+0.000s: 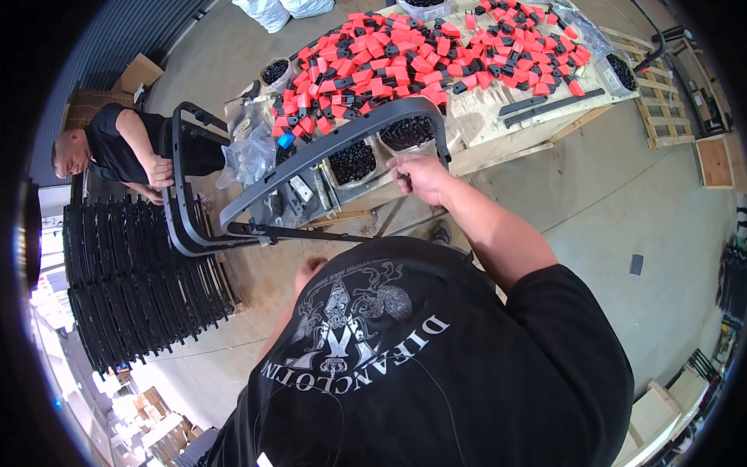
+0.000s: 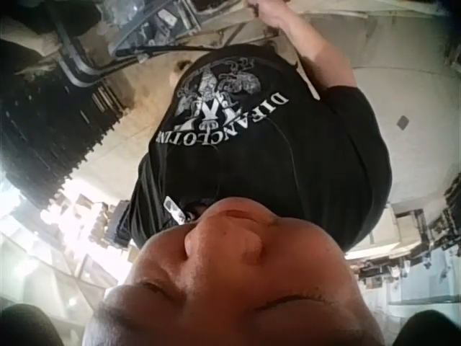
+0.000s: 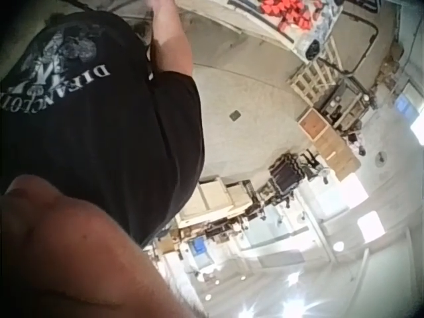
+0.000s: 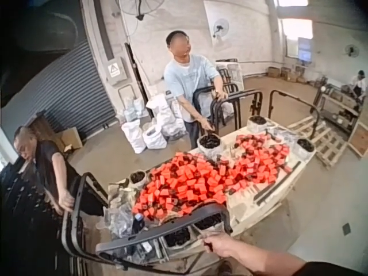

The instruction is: Attaching plastic caps and connectors to metal frame components at an assembly station.

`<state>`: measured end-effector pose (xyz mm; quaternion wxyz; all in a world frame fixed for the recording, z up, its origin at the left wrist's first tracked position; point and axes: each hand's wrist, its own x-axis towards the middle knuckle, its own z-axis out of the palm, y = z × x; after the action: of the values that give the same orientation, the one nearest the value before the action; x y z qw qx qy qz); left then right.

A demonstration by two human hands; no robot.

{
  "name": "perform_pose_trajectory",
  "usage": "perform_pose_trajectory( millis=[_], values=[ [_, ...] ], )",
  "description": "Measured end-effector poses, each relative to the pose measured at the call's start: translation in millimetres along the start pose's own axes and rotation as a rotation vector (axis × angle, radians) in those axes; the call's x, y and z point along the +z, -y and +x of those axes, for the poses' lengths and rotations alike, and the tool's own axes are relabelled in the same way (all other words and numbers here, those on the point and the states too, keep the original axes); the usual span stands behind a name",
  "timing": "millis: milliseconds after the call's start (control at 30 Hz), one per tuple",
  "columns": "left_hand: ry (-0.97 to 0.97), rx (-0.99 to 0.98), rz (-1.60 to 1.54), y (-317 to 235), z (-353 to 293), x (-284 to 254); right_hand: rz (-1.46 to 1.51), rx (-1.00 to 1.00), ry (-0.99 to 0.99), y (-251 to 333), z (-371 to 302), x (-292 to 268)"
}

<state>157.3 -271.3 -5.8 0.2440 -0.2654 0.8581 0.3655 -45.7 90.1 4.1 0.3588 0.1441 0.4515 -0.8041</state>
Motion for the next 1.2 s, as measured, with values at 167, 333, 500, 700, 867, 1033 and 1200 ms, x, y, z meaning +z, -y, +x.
perform_pose_trajectory(
  millis=[167, 333, 500, 700, 867, 1033, 1200],
  values=[
    [-0.039, 0.411, -0.104, -142.0, 30.0, -0.7, 0.105, 0.06, -0.006, -16.8, -43.7, -28.8],
    [-0.064, 0.516, 0.044, -241.3, 76.6, 18.9, 0.013, 0.05, -0.122, -16.1, -91.7, -50.0],
    [-0.176, 0.444, 0.445, -288.0, 131.4, 65.2, 0.015, 0.055, -0.247, -26.9, -133.8, -96.0],
    [-0.184, 0.425, 0.48, -290.4, 151.5, 86.8, 0.151, 0.06, -0.401, -43.8, -182.0, -136.8],
    [-0.127, 0.45, 0.403, -286.1, 154.0, 76.9, 0.226, 0.081, -0.491, -61.2, -194.8, -151.3],
    [-0.026, 0.456, 0.426, -295.4, 163.9, 72.5, 0.259, 0.077, -0.489, -64.6, -184.0, -135.6],
    [-0.136, 0.491, 0.301, -282.5, 164.6, 76.1, 0.173, 0.049, -0.43, -52.8, -163.3, -107.0]
  ],
)
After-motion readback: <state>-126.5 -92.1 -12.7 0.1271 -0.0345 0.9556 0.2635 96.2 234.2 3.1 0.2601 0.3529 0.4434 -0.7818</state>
